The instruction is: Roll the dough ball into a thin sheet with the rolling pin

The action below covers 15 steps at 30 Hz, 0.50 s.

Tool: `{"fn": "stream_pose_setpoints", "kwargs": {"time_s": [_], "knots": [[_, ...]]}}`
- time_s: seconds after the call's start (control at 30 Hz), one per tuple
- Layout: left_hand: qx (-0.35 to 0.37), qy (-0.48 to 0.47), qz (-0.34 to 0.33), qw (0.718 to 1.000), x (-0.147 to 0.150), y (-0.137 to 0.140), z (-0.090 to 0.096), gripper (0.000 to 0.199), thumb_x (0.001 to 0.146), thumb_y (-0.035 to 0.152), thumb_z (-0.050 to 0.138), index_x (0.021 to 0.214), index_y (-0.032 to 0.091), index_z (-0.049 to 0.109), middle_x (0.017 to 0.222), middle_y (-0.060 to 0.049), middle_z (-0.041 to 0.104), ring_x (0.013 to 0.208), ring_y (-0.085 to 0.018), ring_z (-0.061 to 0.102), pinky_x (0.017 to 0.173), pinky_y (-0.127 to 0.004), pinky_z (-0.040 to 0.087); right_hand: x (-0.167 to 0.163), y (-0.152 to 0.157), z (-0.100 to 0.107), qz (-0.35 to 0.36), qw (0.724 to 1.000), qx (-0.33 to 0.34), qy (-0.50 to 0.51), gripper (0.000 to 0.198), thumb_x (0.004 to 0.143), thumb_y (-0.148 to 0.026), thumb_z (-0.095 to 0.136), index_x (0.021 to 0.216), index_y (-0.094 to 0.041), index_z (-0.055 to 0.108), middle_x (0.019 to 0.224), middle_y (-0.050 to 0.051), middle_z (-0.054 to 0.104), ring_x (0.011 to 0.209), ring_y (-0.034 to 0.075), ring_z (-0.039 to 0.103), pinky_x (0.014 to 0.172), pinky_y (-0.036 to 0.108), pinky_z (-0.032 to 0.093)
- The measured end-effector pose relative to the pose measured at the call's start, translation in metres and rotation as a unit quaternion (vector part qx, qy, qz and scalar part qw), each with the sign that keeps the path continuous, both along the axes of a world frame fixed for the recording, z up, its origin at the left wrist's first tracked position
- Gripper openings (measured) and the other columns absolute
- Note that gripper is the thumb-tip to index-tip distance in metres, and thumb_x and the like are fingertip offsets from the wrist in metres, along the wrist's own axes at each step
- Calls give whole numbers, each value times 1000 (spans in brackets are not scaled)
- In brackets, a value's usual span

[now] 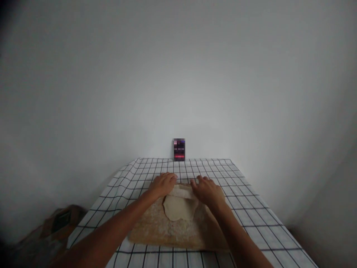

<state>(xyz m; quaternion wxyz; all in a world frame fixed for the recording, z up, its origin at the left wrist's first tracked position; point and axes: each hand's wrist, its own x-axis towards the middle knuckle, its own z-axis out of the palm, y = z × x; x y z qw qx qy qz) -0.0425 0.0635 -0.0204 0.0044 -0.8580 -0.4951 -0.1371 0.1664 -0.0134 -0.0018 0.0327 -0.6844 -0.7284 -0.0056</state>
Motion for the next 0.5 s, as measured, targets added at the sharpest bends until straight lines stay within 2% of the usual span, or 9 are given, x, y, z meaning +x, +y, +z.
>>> {"fn": "stream_pose_setpoints", "kwargs": {"time_s": [0.13,0.23,0.33,0.43,0.5], "knots": [[40,-15,-12,999,-12,-27,-9,36,107,31,41,133,24,66,133,-7,72,125,-26,64,109,-42,49,-8,-16,3,26,999,12,-25,39,106,-28,37,134,-28,64,139,16,63,118,33,64,84,42,54],[119,-38,-29,992,-19,-52,-18,39,107,31,41,138,20,64,139,-10,69,134,-29,59,116,-48,45,-13,-36,-7,46,997,42,-38,40,108,-28,34,132,-26,65,137,16,65,118,32,65,82,39,56],[162,-44,-46,985,-21,-67,-23,43,105,27,44,144,18,60,147,-10,64,141,-29,54,119,-49,41,-14,-51,-20,27,996,88,12,43,111,-34,28,129,-25,66,134,13,69,116,28,68,84,37,56],[136,-18,-41,990,-18,-62,-16,41,103,23,45,139,19,63,142,-10,68,136,-29,58,118,-49,42,-13,-49,-23,-8,992,108,60,47,112,-39,24,122,-24,68,127,11,73,109,24,71,83,34,55],[88,10,-39,995,-13,-51,-7,35,103,23,44,128,20,69,132,-10,73,126,-29,65,112,-47,47,-11,-37,-18,-16,994,91,66,47,111,-39,25,118,-23,69,120,12,75,108,26,71,82,35,53]]}}
